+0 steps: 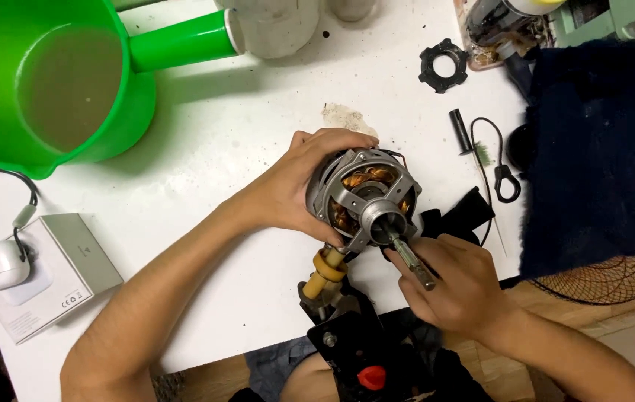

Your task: Disassembling and cleaning an electric fan motor on a workshop table

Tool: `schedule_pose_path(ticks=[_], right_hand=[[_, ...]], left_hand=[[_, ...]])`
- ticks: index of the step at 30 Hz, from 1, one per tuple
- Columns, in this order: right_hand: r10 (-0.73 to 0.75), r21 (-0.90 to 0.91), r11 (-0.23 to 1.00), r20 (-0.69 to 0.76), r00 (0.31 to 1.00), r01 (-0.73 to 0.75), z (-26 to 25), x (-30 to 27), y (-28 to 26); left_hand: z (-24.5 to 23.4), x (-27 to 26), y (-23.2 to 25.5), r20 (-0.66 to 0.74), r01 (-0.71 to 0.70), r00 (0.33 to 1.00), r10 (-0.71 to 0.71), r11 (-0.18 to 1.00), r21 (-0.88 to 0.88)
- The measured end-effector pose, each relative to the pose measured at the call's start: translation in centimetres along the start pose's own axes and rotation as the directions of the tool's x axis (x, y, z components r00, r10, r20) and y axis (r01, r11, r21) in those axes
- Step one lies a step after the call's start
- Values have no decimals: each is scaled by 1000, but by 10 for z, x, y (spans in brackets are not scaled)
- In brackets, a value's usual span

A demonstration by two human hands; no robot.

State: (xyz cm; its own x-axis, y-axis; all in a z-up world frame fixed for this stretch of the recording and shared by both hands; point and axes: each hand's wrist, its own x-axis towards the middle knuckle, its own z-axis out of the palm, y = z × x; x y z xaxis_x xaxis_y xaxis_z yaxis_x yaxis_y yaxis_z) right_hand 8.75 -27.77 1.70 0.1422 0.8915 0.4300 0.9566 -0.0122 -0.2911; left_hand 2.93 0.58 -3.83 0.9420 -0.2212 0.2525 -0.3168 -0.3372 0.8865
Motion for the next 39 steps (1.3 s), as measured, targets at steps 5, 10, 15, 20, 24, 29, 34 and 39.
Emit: schedule_pose_path(ticks=[5,10,15,20,24,29,34,39], right_hand=[[-217,-43,976,-101,971,213,0,-5,9],[-19,-252,967,-7,1000,17,-1,-31,28],[209,-387,900,-25,978,-202,-6,-40,35],[118,-285,953,41,992,-101,13,-15,15],[54,5,998,36,998,-55,27,-1,7],[156,151,974,81,985,-166,34,-11,8],[-43,-26,999,108,993,46,7,3,7],[-114,3,993,44,992,114,-1,4,4]], left_hand=[[2,1,-1,-8,-12,1000,12,1000,-19],[0,4,4,-15,-17,1000,16,1000,-21],[2,2,0,-2,-12,1000,12,999,-44],[0,2,1,-9,-28,1000,28,999,-19],[0,5,2,-4,-23,1000,23,999,-28],[0,6,4,-6,-18,1000,18,998,-57],[-1,5,4,-4,-1,1000,1,1000,-28],[2,1,-2,-20,-11,1000,11,1000,-12]])
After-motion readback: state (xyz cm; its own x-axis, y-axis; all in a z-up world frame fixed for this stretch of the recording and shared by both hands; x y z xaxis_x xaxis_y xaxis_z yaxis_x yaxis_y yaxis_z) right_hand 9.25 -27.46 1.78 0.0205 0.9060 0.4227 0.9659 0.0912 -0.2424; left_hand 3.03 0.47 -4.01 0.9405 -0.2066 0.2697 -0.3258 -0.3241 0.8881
